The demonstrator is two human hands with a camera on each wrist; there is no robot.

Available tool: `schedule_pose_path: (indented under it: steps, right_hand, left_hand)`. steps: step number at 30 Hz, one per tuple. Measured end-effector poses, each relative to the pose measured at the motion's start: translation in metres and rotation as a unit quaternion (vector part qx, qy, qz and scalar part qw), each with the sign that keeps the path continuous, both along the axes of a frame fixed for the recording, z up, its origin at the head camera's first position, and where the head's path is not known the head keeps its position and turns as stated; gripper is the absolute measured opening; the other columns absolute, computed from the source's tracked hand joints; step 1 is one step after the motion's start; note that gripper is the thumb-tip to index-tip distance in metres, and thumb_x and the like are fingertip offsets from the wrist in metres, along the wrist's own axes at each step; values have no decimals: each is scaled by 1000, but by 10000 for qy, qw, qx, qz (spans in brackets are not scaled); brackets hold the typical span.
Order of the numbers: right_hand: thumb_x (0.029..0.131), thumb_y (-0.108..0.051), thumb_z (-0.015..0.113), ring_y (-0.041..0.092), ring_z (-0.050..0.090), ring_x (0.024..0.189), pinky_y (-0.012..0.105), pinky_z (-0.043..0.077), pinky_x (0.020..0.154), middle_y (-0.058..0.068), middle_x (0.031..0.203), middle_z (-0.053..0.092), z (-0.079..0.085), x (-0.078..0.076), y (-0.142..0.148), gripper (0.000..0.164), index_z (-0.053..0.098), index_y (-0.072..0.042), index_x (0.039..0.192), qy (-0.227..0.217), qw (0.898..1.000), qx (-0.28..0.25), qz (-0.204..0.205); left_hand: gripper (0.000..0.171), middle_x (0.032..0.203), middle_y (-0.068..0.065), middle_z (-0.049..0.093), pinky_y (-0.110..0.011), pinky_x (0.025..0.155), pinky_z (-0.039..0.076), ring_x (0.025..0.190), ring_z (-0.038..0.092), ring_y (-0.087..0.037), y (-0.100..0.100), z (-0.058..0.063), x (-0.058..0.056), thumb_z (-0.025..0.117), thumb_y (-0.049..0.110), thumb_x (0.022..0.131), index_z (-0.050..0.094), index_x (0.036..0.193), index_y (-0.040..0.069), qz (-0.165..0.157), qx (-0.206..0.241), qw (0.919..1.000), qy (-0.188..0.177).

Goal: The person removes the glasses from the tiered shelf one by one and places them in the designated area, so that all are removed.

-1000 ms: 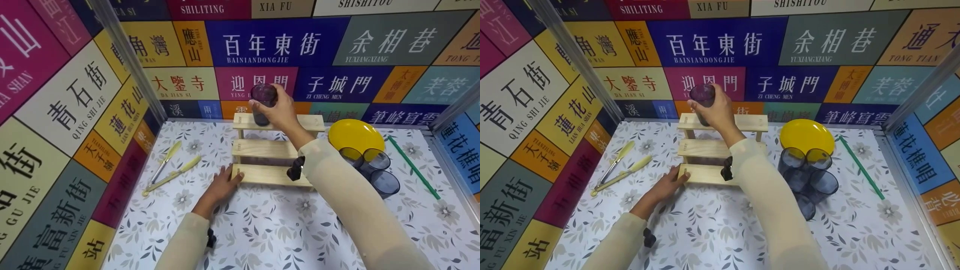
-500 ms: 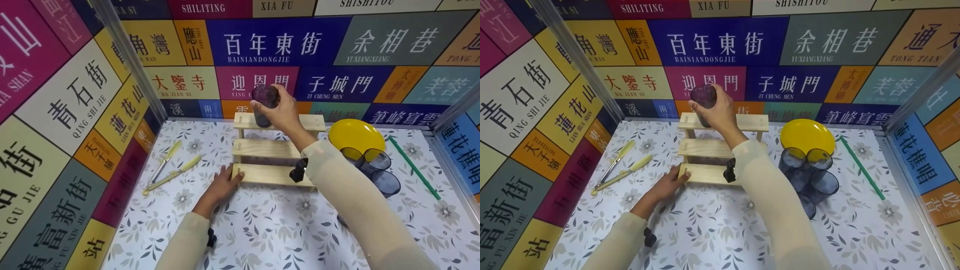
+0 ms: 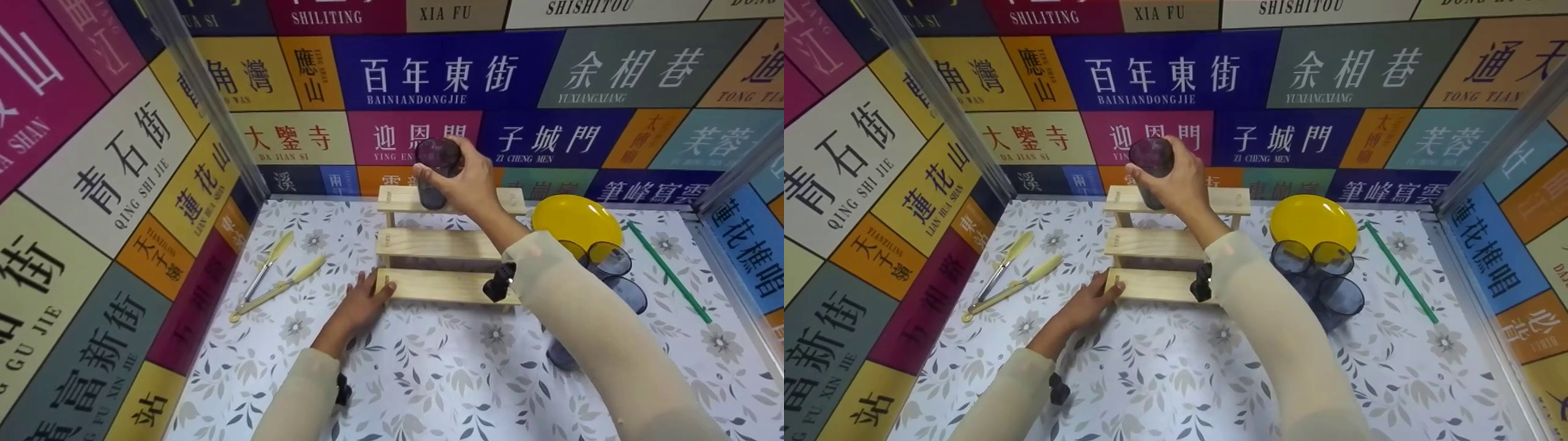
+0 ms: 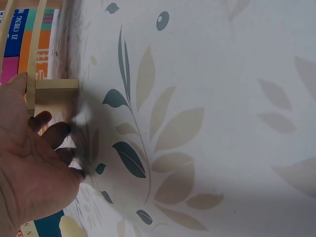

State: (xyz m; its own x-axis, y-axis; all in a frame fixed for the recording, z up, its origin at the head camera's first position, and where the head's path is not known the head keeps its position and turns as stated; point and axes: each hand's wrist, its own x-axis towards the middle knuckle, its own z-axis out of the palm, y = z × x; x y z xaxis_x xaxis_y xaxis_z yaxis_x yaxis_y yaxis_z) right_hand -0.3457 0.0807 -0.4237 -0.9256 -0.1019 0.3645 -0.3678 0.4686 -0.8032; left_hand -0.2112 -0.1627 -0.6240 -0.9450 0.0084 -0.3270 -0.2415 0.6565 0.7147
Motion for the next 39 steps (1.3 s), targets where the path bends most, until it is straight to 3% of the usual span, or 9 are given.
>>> schedule_pose_path:
  steps: [8,19,29,33,39]
  right_hand:
    - [83,-59,94,29,71,117,50,55,102,13,132,78,2,6,12,82,65,-18,148,241,9995,173,-147]
    - [83,-63,93,27,72,114,48,58,101,11,131,78,2,13,30,85,65,-17,148,121,9998,111,-126]
    - [86,-52,96,21,75,102,24,55,86,8,122,81,2,20,46,76,68,-14,145,534,9984,171,-67]
    - [86,-53,95,21,74,102,19,55,84,8,123,81,3,26,54,76,68,-15,145,573,9980,259,-69]
    - [84,-59,95,21,74,107,29,59,91,7,126,80,5,34,67,80,67,-17,146,447,9979,409,-211]
  left_hand:
    - [89,187,-18,9,-70,137,8,172,2,-51,1,2,1,45,77,108,26,178,25,9,52,10000,16]
    - [90,187,-15,8,-72,137,8,173,0,-48,1,2,2,46,79,106,26,178,28,104,169,9998,-68]
    - [90,187,-17,10,-74,136,8,172,0,-52,1,-2,-1,48,78,107,28,178,25,128,166,9998,-60]
    - [90,187,-16,10,-72,137,8,172,1,-50,2,0,0,47,78,107,27,178,25,137,99,9998,-64]
    - [91,187,-15,9,-71,137,7,173,1,-48,2,2,1,46,78,107,26,178,25,134,67,9998,-90]
